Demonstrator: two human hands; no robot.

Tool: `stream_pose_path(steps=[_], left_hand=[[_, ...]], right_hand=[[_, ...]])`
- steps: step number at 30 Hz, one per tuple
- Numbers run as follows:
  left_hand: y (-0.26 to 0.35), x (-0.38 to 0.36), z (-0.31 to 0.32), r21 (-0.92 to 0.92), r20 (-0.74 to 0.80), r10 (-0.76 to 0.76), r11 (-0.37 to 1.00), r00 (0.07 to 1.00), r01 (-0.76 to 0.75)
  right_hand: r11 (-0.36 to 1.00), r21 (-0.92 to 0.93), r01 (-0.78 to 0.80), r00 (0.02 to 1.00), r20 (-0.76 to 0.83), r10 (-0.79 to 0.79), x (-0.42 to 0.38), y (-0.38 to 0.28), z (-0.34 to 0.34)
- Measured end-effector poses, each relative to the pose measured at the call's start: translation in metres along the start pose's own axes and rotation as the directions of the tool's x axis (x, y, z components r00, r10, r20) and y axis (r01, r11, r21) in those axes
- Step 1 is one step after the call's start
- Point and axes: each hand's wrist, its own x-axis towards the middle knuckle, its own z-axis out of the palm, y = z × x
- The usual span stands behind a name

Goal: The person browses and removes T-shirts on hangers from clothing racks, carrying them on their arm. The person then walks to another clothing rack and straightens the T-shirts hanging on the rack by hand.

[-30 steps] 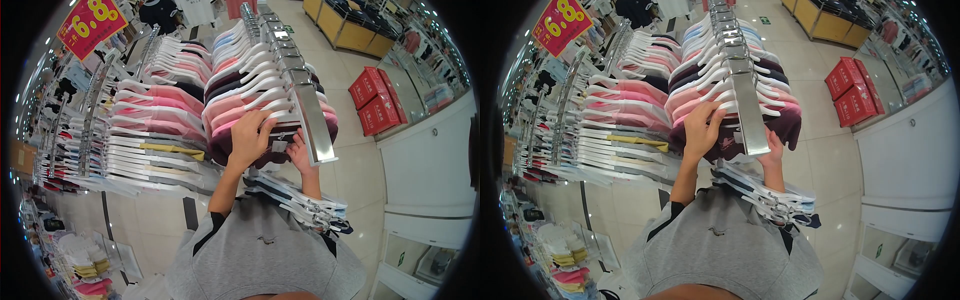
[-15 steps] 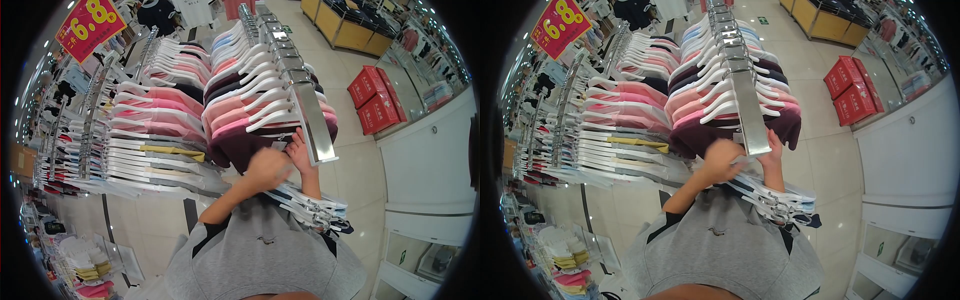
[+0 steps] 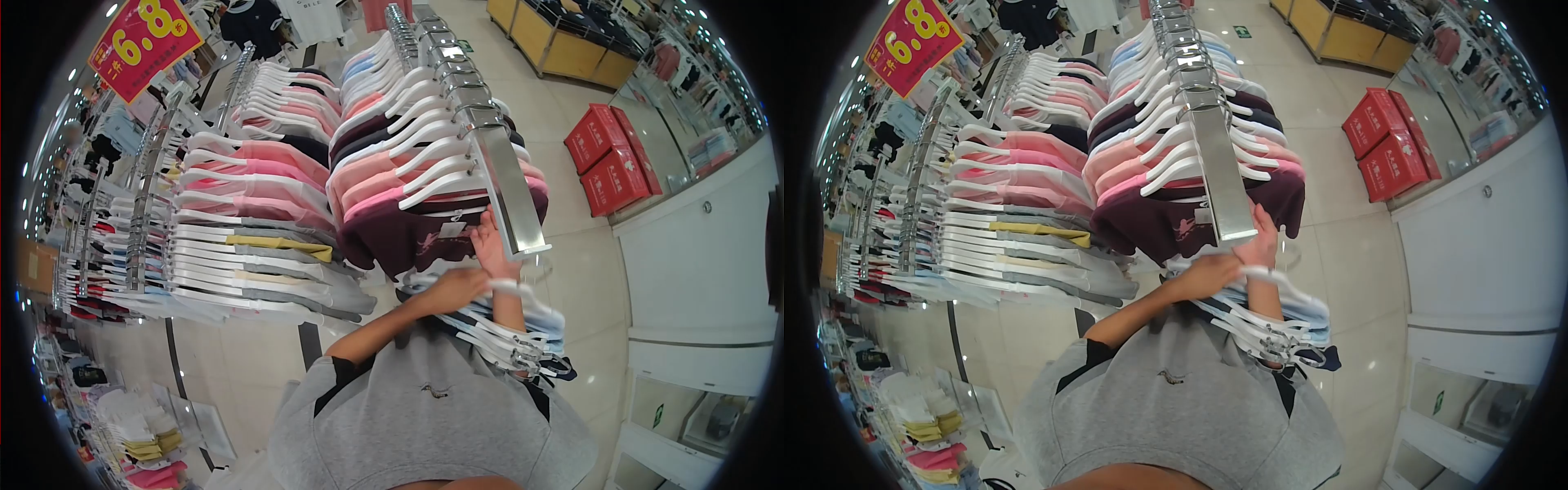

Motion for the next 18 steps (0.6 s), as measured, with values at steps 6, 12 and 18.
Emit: stream_pose_path(steps=[6, 12, 18], left_hand=[[0.024, 0.035, -0.063, 0.194, -0.617, 0.11, 0.981, 0.779, 0.015], [0.066, 0.049, -0.113, 0.235, -0.721, 0.182, 0.972, 0.668, -0.012], [0.074, 0.04, -0.126, 0.244, -0.715, 0.166, 0.97, 0.679, 0.02]], right_hand=[[0.985, -0.135, 0.112, 0.977, 0.198, -0.084, -0.017, -0.006, 0.01], [0.967, -0.255, -0.002, 0.993, 0.117, 0.033, -0.02, 0.001, 0.007], [0.982, -0.191, -0.011, 0.996, 0.085, 0.028, -0.021, 0.0, 0.008]])
